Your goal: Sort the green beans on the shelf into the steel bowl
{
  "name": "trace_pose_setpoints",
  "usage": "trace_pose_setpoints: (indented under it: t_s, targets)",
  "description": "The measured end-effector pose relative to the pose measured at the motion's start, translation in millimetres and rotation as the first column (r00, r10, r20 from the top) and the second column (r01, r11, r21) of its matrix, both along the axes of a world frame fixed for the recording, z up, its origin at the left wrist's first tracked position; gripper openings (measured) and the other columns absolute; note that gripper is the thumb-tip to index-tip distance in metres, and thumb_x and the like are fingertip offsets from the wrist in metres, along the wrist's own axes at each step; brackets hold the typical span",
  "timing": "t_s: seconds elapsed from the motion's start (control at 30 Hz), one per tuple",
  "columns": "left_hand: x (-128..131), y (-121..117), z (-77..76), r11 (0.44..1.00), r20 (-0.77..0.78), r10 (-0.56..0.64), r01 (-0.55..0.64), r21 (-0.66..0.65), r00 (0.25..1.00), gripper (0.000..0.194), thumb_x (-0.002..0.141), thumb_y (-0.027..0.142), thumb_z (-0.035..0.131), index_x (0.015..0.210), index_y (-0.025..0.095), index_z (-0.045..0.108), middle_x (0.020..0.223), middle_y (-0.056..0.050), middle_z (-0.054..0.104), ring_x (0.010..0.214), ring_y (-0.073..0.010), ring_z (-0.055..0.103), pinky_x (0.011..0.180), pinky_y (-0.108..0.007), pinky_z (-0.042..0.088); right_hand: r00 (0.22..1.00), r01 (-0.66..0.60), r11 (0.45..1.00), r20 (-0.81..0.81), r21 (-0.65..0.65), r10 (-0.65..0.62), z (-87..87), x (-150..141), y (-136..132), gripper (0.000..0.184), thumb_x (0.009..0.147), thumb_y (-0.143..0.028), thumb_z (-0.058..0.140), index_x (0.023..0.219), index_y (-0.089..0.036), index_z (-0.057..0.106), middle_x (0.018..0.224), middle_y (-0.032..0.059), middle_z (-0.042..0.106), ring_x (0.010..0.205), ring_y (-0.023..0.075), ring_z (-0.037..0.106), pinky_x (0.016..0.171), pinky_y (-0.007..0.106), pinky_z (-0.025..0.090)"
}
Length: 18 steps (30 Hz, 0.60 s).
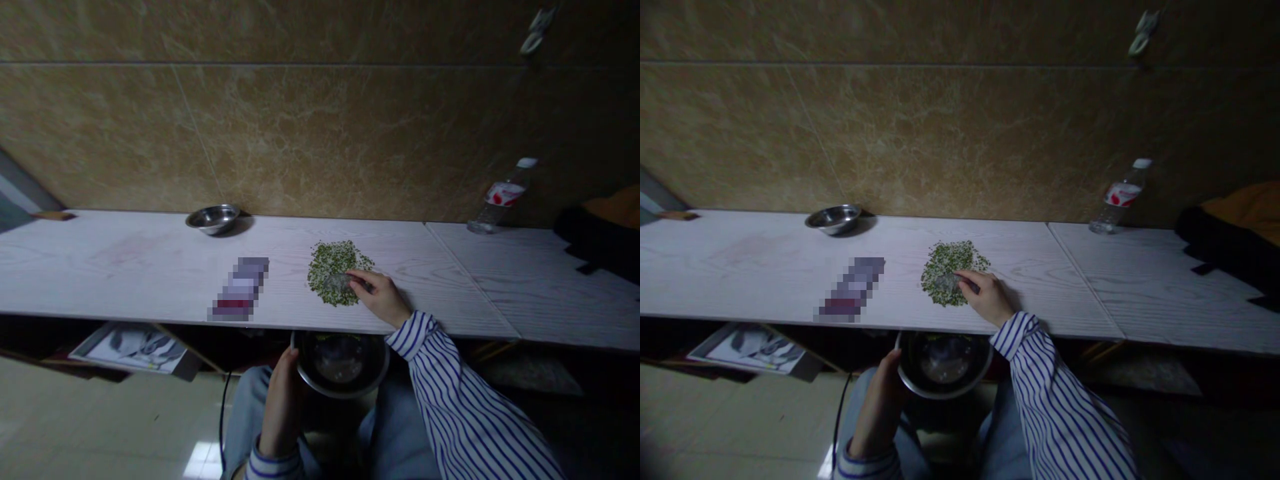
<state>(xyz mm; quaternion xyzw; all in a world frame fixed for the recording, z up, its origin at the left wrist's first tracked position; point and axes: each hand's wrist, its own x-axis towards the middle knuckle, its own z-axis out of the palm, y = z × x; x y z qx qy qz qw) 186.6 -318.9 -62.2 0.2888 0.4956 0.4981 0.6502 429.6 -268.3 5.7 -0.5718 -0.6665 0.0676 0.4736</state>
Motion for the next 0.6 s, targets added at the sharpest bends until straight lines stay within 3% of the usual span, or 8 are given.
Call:
trace_pose_setpoints:
  t_s: [0.27,0.43,0.6]
  targets:
    - [3,-1,5.0,0.998,0.049,-0.038,0.04,-0.054,0.998,0.028,0.07,0.044,0.074,0.089,0.023,0.076,0.103,-0.009,0.079,0.119,-0.0372,0.064,0.088,-0.041,0.056,1.0,-0.014,0.999,0.023,-0.029,0.014,-1.0,0,-1,0.025,0.087,-0.023,0.062,0.108,-0.024,0.077,0.101,0.0059,0.08,0.089,0.0202,0.074,0.08,0.032,0.059]
    - [4,-1,7.1,0.991,0.182,-0.103,0.116,-0.061,0.978,0.035,0.075,0.047,0.071,0.099,0.022,0.075,0.112,-0.009,0.078,0.12,-0.0334,0.063,0.087,-0.037,0.055,0.999,-0.033,0.999,0.02,-0.03,0.034,1.0,-1,-3,0.026,0.086,-0.022,0.063,0.107,-0.025,0.077,0.1,0.0056,0.08,0.088,0.0208,0.074,0.08,0.034,0.059]
    - [9,-3,11.6,0.995,0.157,-0.068,0.078,-0.058,0.985,0.038,0.076,0.048,0.069,0.102,0.021,0.074,0.112,-0.01,0.078,0.115,-0.032,0.066,0.083,-0.036,0.056,0.998,-0.059,0.996,0.012,-0.064,0.06,3.3,-1,-5,0.026,0.086,-0.023,0.063,0.108,-0.025,0.077,0.101,0.005,0.08,0.091,0.0208,0.074,0.078,0.033,0.06]
